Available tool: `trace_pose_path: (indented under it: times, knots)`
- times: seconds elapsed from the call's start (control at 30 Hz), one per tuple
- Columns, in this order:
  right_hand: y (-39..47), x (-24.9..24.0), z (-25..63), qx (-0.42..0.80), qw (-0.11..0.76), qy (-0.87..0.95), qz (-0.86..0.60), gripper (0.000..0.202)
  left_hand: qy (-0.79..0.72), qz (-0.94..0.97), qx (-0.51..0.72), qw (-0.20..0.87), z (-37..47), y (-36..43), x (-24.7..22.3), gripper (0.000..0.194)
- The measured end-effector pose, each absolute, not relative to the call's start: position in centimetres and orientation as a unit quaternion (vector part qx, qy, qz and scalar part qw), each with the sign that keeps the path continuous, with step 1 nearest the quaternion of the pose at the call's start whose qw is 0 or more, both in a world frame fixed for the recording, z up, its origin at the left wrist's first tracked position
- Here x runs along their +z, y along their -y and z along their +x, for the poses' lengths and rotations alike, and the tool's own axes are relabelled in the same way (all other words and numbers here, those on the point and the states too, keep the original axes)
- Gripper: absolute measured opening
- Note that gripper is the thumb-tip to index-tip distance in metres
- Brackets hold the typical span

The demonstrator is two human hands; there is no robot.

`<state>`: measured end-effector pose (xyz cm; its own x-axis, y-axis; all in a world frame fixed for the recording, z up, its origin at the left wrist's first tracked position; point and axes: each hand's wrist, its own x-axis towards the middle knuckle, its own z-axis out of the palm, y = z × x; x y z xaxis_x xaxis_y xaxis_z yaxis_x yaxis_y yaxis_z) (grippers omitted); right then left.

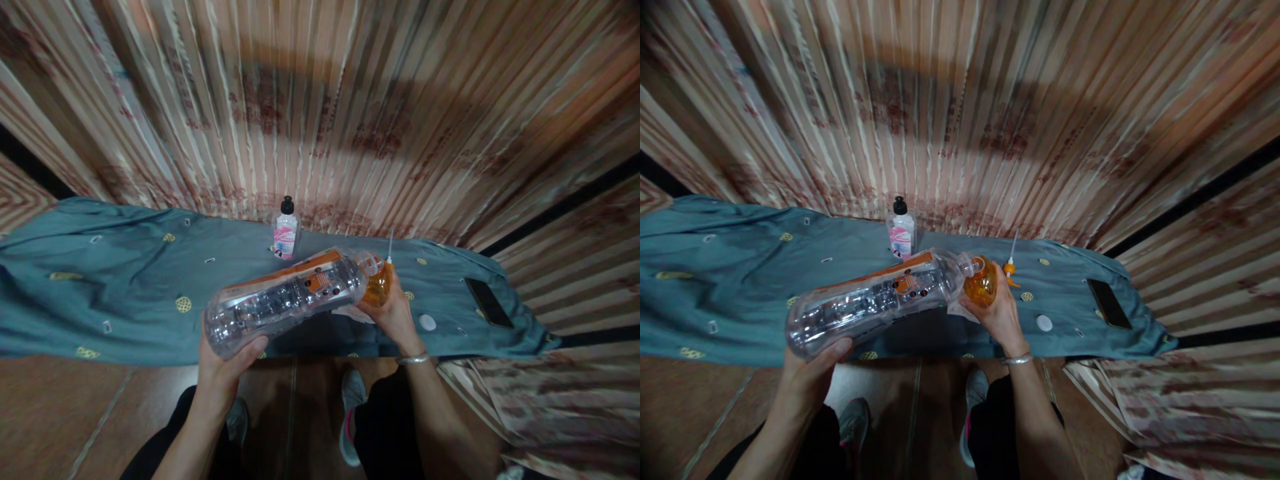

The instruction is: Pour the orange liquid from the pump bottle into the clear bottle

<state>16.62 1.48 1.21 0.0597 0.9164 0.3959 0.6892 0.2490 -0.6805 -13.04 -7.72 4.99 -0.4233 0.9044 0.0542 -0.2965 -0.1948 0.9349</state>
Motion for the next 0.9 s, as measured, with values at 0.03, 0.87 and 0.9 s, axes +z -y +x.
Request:
trace_pose_path:
  times: [0.03,0.87,0.9]
  knots:
    - [-1.45,1.33,16.58,0.138,0.417,0.67,-0.598,0.105,-0.468,0.328,0.7,0.428,-12.97,7.7,5.09,0.069]
    - [-1.51,1.71,16.28,0.143,0.416,0.675,-0.592,0.097,-0.515,0.335,0.682,0.397,-13.3,7.82,5.36,0.08]
    - [-1.55,1.73,16.25,0.145,0.416,0.677,-0.589,0.096,-0.513,0.34,0.682,0.395,-13.3,7.83,5.35,0.079]
